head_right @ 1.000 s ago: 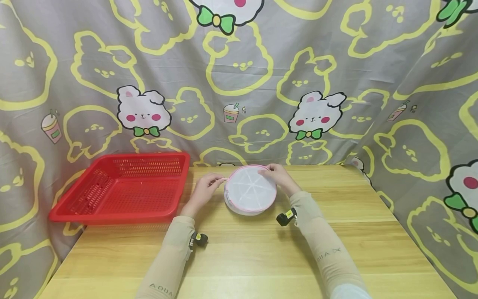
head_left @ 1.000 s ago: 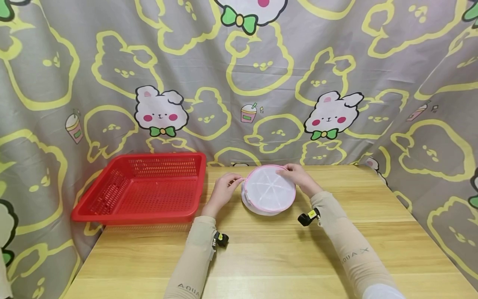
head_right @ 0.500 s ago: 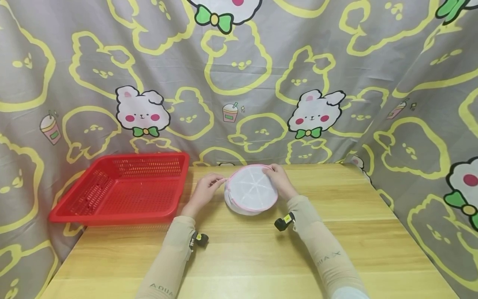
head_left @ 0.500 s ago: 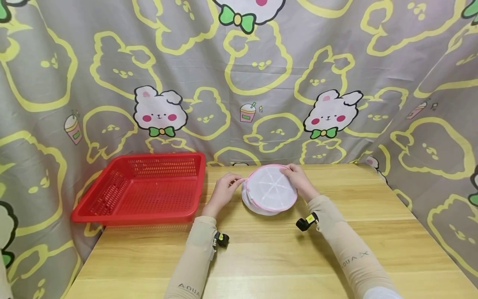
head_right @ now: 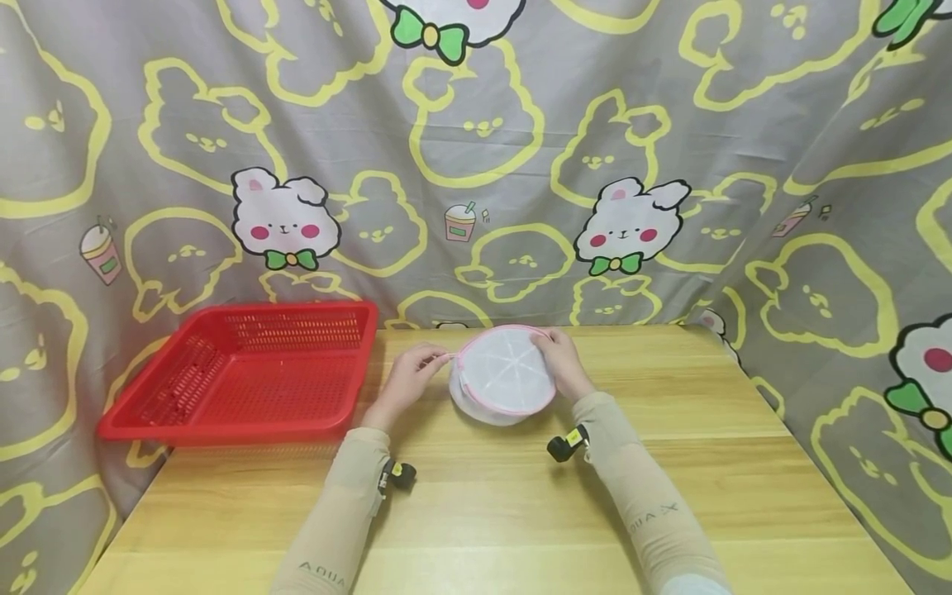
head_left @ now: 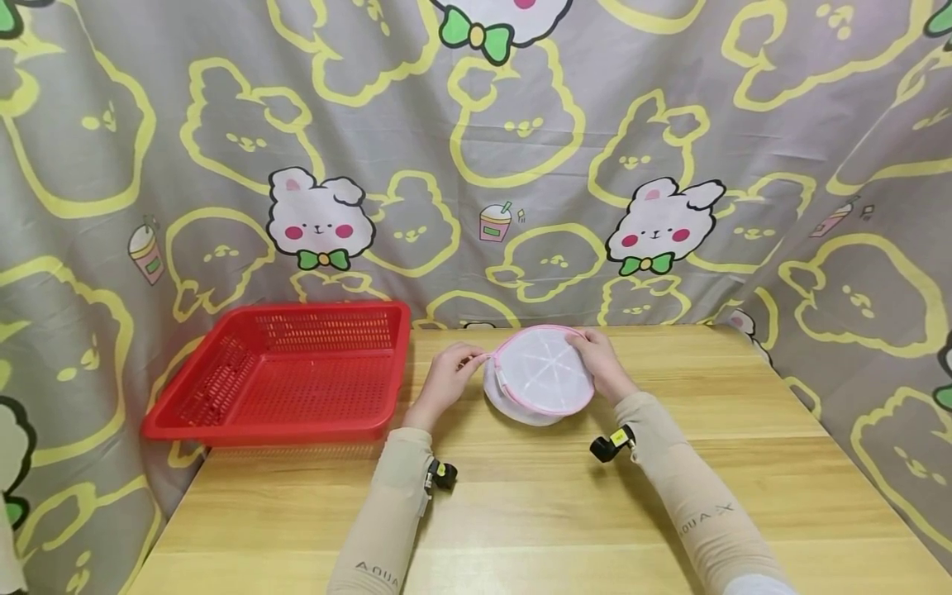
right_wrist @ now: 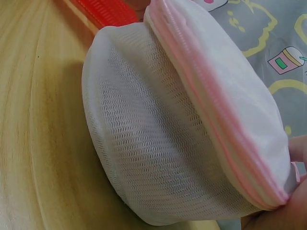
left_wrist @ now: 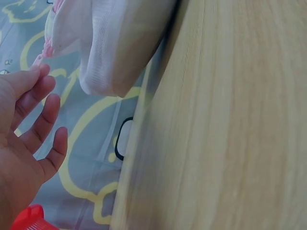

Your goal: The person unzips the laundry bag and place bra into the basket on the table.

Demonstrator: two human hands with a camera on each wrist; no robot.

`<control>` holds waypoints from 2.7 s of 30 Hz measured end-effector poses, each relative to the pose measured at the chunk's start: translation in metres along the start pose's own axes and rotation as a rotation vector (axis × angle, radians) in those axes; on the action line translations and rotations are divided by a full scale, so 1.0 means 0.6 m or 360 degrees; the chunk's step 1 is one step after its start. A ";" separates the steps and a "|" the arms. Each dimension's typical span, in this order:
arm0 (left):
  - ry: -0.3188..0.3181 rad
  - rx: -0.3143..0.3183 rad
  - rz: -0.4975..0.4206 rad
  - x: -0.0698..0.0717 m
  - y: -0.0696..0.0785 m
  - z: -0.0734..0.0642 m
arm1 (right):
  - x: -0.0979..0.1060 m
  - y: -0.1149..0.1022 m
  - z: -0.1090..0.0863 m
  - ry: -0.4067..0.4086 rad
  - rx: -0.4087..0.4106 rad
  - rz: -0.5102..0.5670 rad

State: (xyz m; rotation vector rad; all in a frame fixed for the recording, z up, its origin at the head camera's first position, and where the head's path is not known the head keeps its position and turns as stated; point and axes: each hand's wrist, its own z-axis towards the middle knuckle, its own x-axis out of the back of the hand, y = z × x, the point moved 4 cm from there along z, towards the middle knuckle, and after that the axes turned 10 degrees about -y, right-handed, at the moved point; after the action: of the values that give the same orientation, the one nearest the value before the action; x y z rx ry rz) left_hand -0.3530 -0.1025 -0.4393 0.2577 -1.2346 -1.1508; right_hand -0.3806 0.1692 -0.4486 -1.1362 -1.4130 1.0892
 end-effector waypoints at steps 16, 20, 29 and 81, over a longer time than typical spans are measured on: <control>0.0012 -0.0033 0.0040 -0.003 -0.001 -0.001 | 0.004 0.011 0.001 0.0040 -0.0050 0.0080; 0.0016 -0.0032 0.0037 -0.002 0.000 0.000 | 0.003 0.013 0.002 0.0042 -0.0049 0.0110; -0.0003 -0.0011 0.0029 -0.001 0.001 0.000 | 0.003 0.017 -0.001 0.0075 -0.0057 0.0175; -0.0088 0.0176 -0.0018 -0.011 0.008 0.003 | 0.001 0.027 -0.032 0.0221 -0.0051 0.0302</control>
State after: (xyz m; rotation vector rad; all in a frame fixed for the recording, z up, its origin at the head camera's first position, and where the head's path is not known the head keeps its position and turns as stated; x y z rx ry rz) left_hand -0.3510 -0.0946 -0.4390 0.3179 -1.3493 -1.1067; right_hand -0.3598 0.1734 -0.4625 -1.3641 -1.2374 1.0995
